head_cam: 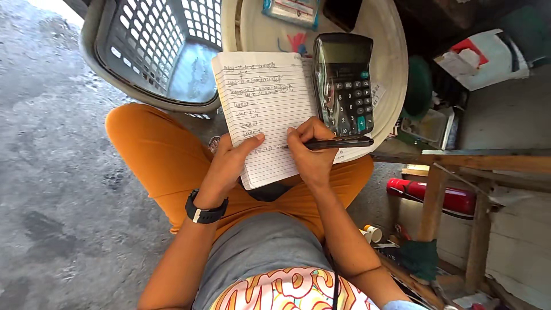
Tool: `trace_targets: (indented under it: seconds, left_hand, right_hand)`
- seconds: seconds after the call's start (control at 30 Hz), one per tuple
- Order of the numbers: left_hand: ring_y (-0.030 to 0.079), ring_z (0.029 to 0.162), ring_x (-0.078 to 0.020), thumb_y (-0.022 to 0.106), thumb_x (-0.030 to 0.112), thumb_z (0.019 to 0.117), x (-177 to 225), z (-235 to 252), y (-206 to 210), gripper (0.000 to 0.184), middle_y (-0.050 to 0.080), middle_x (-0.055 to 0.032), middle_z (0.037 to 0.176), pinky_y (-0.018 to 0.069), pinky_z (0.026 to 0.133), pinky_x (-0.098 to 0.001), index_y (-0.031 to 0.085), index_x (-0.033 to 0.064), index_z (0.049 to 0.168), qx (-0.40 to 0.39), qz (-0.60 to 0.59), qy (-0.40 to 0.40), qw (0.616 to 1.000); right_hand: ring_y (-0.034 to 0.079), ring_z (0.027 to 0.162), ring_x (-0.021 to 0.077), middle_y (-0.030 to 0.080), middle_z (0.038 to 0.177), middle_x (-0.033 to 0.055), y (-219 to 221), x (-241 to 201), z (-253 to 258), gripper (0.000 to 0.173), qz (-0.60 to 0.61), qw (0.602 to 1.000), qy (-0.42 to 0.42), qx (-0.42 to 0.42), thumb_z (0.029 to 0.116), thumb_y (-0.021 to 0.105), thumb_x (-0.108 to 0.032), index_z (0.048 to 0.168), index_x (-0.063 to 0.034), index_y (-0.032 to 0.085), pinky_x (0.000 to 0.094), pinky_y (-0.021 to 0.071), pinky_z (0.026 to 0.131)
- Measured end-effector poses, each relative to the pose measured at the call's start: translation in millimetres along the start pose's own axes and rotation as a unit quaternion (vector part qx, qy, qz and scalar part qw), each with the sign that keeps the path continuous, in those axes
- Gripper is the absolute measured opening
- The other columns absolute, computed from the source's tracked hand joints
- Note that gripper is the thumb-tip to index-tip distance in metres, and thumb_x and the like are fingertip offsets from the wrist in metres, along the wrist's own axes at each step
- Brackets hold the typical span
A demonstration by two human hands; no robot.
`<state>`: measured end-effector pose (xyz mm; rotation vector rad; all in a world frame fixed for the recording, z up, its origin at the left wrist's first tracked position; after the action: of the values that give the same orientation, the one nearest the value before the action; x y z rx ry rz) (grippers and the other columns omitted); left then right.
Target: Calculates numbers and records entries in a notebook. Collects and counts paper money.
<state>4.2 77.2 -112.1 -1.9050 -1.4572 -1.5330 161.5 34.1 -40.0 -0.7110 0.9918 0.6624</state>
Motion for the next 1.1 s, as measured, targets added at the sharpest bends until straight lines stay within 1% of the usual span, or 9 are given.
trace_targets:
  seconds: [0.1, 0.2, 0.27, 0.37, 0.5, 0.67, 0.87, 0.97, 1.1]
  left_hand:
    - [0.074, 0.069, -0.0099, 0.053, 0.023, 0.1066, 0, 0, -1, 0.018, 0.076, 0.0012, 0.092, 0.0625, 0.06, -0.0268, 0.064, 0.0188, 0.121, 0.004, -0.001, -0.005, 1.0]
    - [0.073, 0.068, -0.0099, 0.052, 0.022, 0.1068, 0, 0, -1, 0.019, 0.076, 0.0006, 0.092, 0.0623, 0.059, -0.0267, 0.064, 0.0187, 0.121, -0.003, -0.003, 0.002, 1.0]
    - [0.073, 0.065, -0.0102, 0.052, 0.022, 0.1066, 1, 1, -1, 0.018, 0.076, 0.0002, 0.088, 0.0617, 0.057, -0.0265, 0.065, 0.0173, 0.118, 0.003, -0.003, 0.005, 1.0]
    - [0.074, 0.069, -0.0079, 0.051, 0.017, 0.1065, 2, 6, 0, 0.015, 0.076, 0.0031, 0.087, 0.0636, 0.062, -0.0263, 0.065, 0.0148, 0.113, 0.025, -0.003, -0.008, 1.0]
    - [0.074, 0.073, -0.0079, 0.051, 0.008, 0.1039, 4, 15, 1, 0.014, 0.076, 0.0018, 0.087, 0.0645, 0.067, -0.0273, 0.063, 0.0092, 0.112, 0.031, -0.013, -0.005, 0.999]
    - [0.074, 0.074, -0.0081, 0.051, 0.008, 0.1038, 5, 16, 1, 0.014, 0.076, 0.0015, 0.087, 0.0647, 0.068, -0.0276, 0.062, 0.0082, 0.112, 0.02, -0.017, 0.003, 1.0]
    - [0.074, 0.073, -0.0081, 0.051, 0.007, 0.1039, 3, 17, 2, 0.014, 0.076, 0.0014, 0.086, 0.0645, 0.067, -0.0273, 0.063, 0.0083, 0.11, 0.024, -0.026, -0.002, 0.999]
    - [0.074, 0.074, -0.0078, 0.052, 0.008, 0.1041, 4, 17, 2, 0.013, 0.076, 0.0015, 0.086, 0.0644, 0.068, -0.0271, 0.063, 0.0083, 0.111, 0.026, -0.023, -0.007, 0.999]
    - [0.074, 0.074, -0.0077, 0.052, 0.008, 0.1043, 3, 16, 2, 0.013, 0.076, 0.0014, 0.087, 0.0644, 0.068, -0.027, 0.063, 0.0085, 0.112, 0.029, -0.024, -0.005, 0.999]
  right_hand:
    - [0.045, 0.057, 0.0004, 0.048, 0.066, -0.0007, 2, -4, -1, 0.033, -0.023, 1.0, -0.005, -0.013, 0.0824, 0.062, 0.009, 0.062, -0.0096, 0.043, 0.011, 0.0365, 0.048]
    - [0.047, 0.055, -0.0015, 0.05, 0.063, -0.0041, 1, 0, 1, 0.031, -0.002, 1.0, -0.001, 0.006, 0.0813, 0.062, 0.009, 0.063, -0.0108, 0.046, 0.0119, 0.0391, 0.049]
    - [0.047, 0.056, -0.0013, 0.05, 0.065, -0.0035, 1, 0, 1, 0.031, -0.01, 1.0, -0.015, 0.011, 0.0822, 0.062, 0.009, 0.063, -0.0099, 0.046, 0.0116, 0.0392, 0.049]
    - [0.047, 0.058, 0.0, 0.049, 0.066, -0.0021, 3, -2, -1, 0.032, -0.029, 0.999, -0.043, 0.002, 0.0832, 0.061, 0.009, 0.062, -0.009, 0.045, 0.0122, 0.0383, 0.051]
    - [0.047, 0.058, -0.001, 0.049, 0.065, -0.0033, 2, -1, 1, 0.033, -0.024, 0.999, -0.041, 0.002, 0.0825, 0.061, 0.009, 0.062, -0.011, 0.045, 0.0122, 0.0384, 0.05]
    - [0.048, 0.057, -0.0009, 0.051, 0.067, -0.0036, -1, 2, 1, 0.031, -0.024, 0.999, -0.03, 0.009, 0.0849, 0.061, 0.007, 0.065, -0.0114, 0.046, 0.0126, 0.04, 0.049]
    - [0.046, 0.056, -0.0023, 0.049, 0.065, -0.0048, 2, 0, 1, 0.033, -0.023, 0.999, -0.024, -0.007, 0.0832, 0.061, 0.008, 0.063, -0.0125, 0.044, 0.0114, 0.0369, 0.049]
    - [0.049, 0.055, -0.0029, 0.053, 0.067, -0.0059, -7, -4, 5, 0.032, -0.019, 1.0, -0.013, 0.009, 0.0844, 0.063, 0.007, 0.065, -0.0133, 0.047, 0.0113, 0.0412, 0.047]
    - [0.051, 0.053, -0.0023, 0.055, 0.066, -0.0055, -9, 0, 3, 0.03, -0.026, 1.0, -0.008, 0.013, 0.0849, 0.064, 0.006, 0.066, -0.0126, 0.049, 0.0123, 0.0435, 0.045]
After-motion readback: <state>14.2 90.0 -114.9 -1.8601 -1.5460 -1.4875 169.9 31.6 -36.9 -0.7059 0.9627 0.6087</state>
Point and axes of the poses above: each hand's wrist, its own z-axis towards the middle knuckle, its own y-axis out of the palm, x = y × z, the point moved 8 cm from there along z, towards the middle knuckle
